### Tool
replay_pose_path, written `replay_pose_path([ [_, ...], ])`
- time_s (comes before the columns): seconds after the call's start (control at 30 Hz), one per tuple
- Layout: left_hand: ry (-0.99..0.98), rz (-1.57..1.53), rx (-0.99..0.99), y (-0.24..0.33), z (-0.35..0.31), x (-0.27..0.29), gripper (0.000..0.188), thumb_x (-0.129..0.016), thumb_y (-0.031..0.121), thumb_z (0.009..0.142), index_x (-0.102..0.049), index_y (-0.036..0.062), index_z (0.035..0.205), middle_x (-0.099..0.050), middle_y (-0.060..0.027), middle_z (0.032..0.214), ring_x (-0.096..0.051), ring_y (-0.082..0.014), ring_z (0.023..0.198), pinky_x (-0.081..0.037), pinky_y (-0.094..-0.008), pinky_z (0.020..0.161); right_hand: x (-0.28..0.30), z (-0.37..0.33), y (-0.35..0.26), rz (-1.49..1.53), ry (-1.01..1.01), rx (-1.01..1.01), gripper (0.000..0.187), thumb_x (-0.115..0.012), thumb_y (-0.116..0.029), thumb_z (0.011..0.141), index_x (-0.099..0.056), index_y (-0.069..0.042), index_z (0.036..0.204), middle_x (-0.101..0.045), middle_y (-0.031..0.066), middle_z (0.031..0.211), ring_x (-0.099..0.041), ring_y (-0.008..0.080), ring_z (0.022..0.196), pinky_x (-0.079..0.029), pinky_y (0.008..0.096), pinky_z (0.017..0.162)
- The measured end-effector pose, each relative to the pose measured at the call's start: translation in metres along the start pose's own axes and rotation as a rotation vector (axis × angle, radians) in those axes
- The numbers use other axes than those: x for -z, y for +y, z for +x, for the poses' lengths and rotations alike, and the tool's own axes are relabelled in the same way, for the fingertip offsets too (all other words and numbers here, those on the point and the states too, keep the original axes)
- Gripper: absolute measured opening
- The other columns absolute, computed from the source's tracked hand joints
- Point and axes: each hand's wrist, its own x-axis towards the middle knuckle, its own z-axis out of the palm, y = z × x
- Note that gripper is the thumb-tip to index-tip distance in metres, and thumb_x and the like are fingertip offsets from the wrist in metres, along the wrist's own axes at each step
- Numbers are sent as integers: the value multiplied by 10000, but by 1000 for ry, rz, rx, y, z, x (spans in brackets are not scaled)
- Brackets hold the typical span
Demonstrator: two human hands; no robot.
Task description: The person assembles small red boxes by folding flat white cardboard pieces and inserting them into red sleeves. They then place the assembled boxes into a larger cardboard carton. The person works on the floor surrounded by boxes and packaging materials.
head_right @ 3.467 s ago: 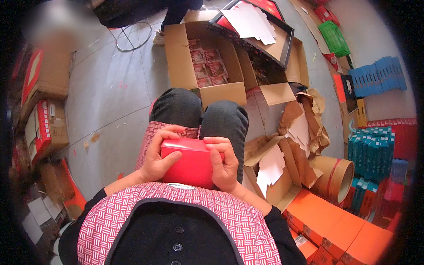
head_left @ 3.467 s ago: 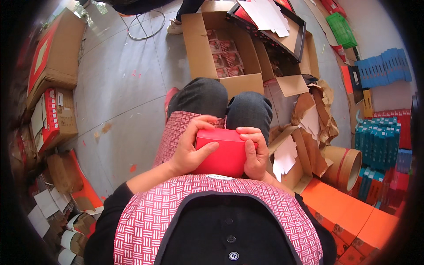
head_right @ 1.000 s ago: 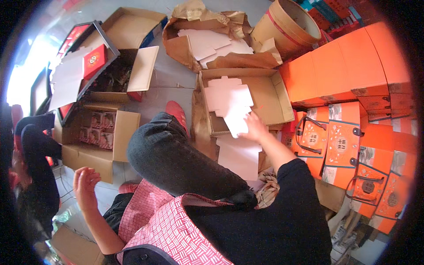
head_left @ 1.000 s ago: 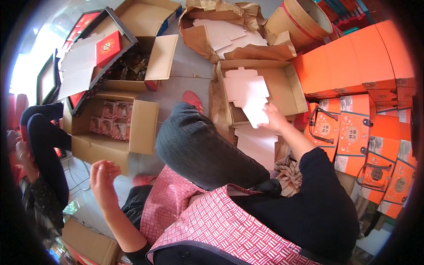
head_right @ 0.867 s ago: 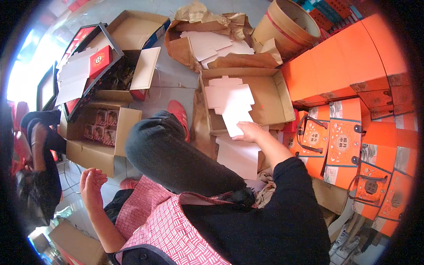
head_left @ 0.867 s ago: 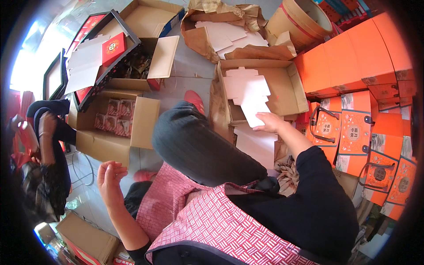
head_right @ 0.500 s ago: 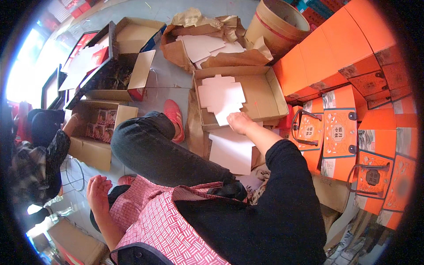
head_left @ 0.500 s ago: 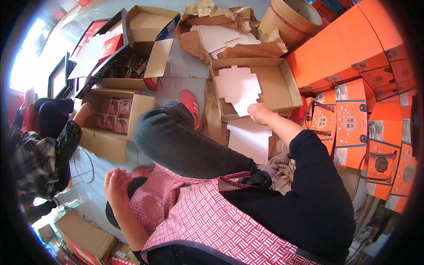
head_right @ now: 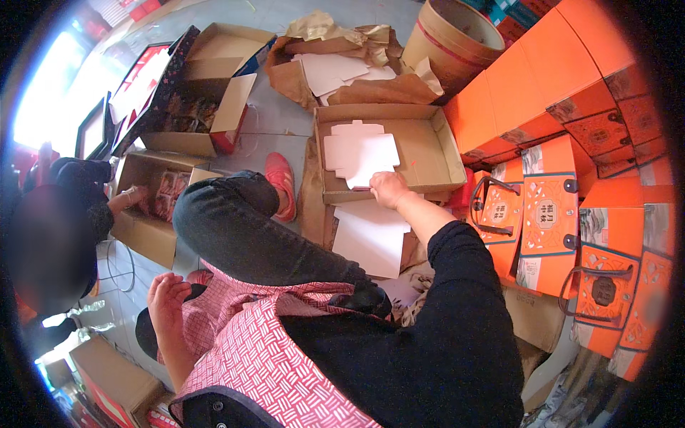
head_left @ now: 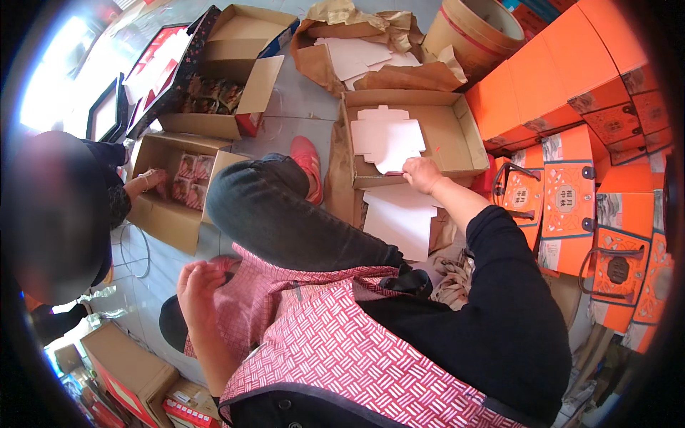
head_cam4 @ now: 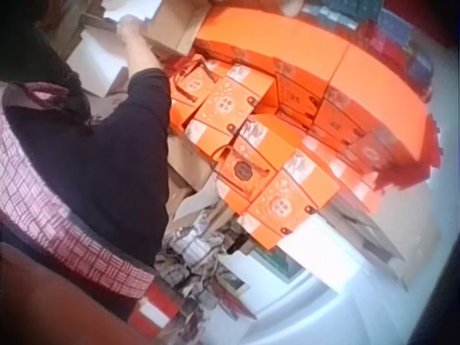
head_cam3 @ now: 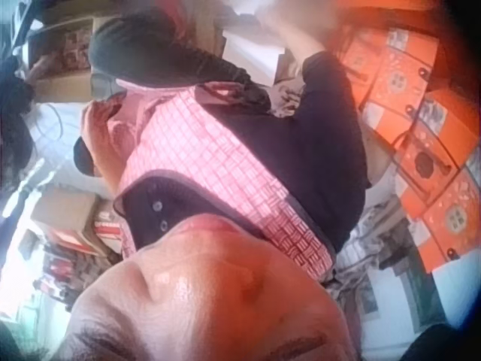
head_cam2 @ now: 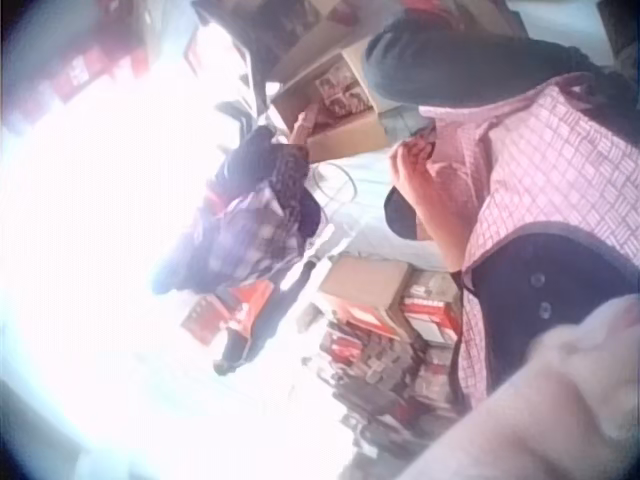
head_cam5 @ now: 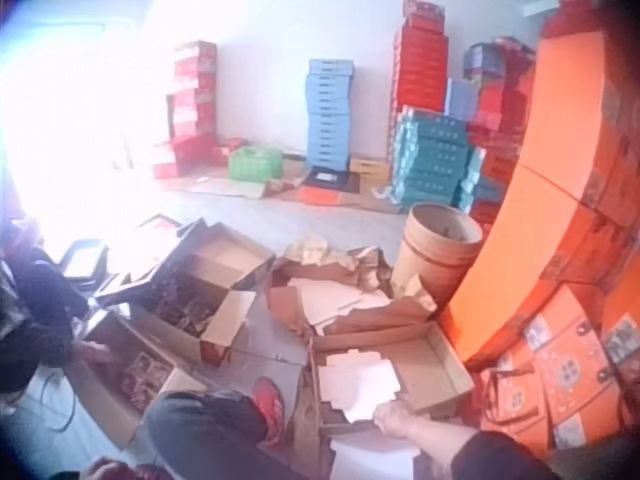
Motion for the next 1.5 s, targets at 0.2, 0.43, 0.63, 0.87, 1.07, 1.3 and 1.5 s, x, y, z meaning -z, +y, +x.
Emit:
replay_pose_path([
  [0.2,-33,-24,15,-12,-10,-3,114,-503,83,918,-556,-8,963,-643,-134,869,-651,-200,730,-550,-284,661,25,-1,-2,262,-66,-37,140,-710,-183,719,-642,-61,707,-643,93,761,-616,241,748,-490,355,672],
  [0.43,-74,1,41,-22,-21,-15,110,-541,81,897,-558,-5,963,-641,-120,888,-645,-184,739,-542,-270,665,41,13,-1,713,-314,-142,243,-815,-165,673,-603,-50,637,-623,27,633,-568,109,605,-463,275,569],
  [0.63,-76,-3,68,-33,-27,-19,108,-568,69,882,-557,-2,963,-637,-111,884,-645,-186,737,-543,-273,671,17,16,13,913,-463,-212,219,-792,-143,721,-604,-58,649,-623,22,644,-540,85,578,-442,241,538],
  [0.87,-74,12,129,-38,-35,-28,107,-570,45,872,-552,2,969,-635,-112,878,-645,-186,731,-541,-269,666,-6,24,20,950,-495,-237,218,-792,-180,728,-610,-71,678,-636,33,697,-541,83,619,-449,239,577],
  [1.07,-72,14,146,-46,-35,-27,113,-577,42,865,-546,3,966,-633,-112,872,-643,-184,741,-539,-268,674,-18,41,16,625,-319,-72,288,-815,-278,690,-659,-80,828,-644,26,843,-568,117,748,-488,284,670],
  [1.3,-56,21,163,-49,-35,-26,126,-583,42,859,-544,0,972,-635,-113,872,-645,-185,745,-539,-273,675,-8,58,15,689,-549,-312,303,-813,-244,682,-690,-112,925,-646,-3,826,-559,101,698,-467,283,545],
  [1.5,-64,43,182,-47,-35,-32,135,-582,40,861,-543,-3,982,-634,-117,883,-647,-187,753,-539,-268,673,-11,53,21,801,-566,-369,260,-802,-229,698,-703,-130,916,-642,-17,773,-547,89,661,-473,280,546],
])
